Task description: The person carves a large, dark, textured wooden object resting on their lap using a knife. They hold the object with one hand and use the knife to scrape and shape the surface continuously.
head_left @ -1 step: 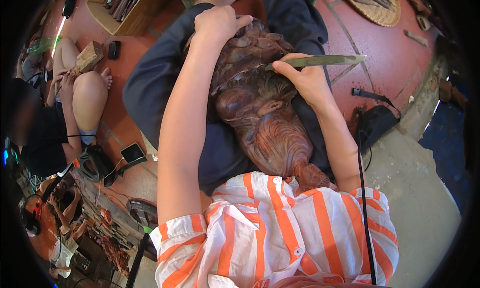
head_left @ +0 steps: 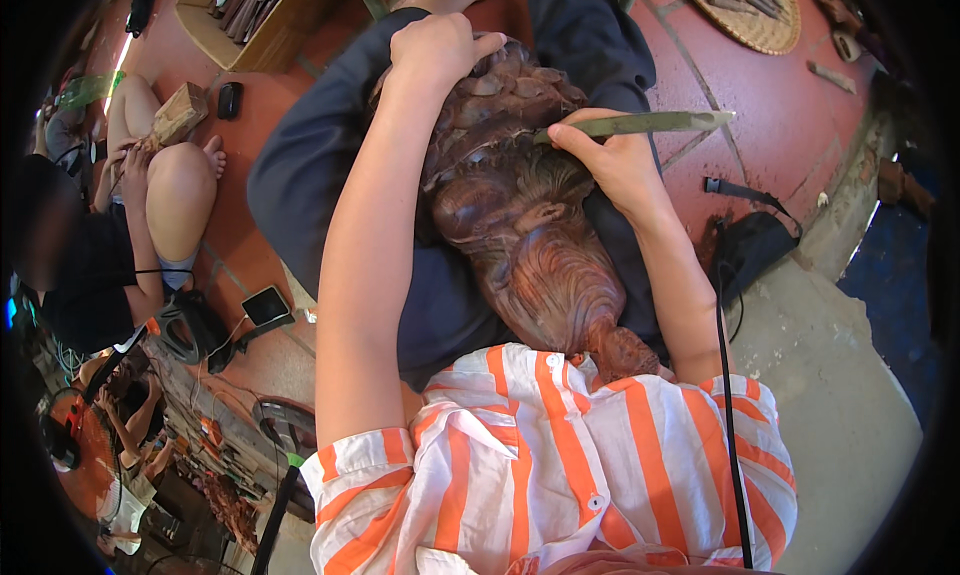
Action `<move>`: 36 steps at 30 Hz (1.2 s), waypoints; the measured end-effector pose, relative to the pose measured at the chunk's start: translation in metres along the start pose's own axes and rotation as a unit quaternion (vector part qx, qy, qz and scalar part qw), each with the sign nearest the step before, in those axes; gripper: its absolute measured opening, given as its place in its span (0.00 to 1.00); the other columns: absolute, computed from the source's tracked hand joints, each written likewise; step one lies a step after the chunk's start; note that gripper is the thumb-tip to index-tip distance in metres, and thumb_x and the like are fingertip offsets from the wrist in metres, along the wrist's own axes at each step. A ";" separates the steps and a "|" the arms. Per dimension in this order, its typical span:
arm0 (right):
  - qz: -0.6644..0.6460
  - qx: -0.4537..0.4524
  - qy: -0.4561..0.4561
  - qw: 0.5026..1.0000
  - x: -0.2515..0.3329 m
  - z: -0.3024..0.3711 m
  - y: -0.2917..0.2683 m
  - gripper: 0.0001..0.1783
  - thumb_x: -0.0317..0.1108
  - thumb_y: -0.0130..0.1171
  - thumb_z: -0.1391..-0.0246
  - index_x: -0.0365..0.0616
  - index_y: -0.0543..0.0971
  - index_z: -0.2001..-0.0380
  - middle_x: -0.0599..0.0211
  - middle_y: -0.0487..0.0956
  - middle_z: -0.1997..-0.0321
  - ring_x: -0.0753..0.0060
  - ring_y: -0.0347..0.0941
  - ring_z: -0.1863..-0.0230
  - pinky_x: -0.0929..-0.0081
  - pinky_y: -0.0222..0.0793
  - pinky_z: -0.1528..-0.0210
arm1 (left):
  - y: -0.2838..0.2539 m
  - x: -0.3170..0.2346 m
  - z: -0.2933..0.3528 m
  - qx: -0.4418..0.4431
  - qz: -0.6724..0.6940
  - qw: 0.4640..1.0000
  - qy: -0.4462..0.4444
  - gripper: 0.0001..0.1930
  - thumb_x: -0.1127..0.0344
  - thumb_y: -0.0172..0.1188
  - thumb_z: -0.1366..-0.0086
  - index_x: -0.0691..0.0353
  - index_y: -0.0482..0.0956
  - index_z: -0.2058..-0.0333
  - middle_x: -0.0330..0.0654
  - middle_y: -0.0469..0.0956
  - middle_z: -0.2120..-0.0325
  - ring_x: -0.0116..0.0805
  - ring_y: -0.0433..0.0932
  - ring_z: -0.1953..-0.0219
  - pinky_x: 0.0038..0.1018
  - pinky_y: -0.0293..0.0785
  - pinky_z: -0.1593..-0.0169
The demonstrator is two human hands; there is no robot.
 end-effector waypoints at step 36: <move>0.008 0.004 -0.013 1.000 -0.004 -0.004 0.000 0.11 0.35 0.65 0.51 0.36 0.81 0.73 0.70 0.79 0.76 0.81 0.71 0.70 0.80 0.66 0.65 | -0.006 -0.004 0.001 -0.001 -0.017 1.000 -0.013 0.28 0.37 0.55 0.42 0.61 0.84 0.70 0.46 0.82 0.71 0.44 0.81 0.64 0.37 0.76 0.60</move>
Point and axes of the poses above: each hand's wrist, its own z-axis away from the middle knuckle, its own y-axis out of the palm, x = y × z, the point moved 1 cm from there along -z, towards the middle knuckle
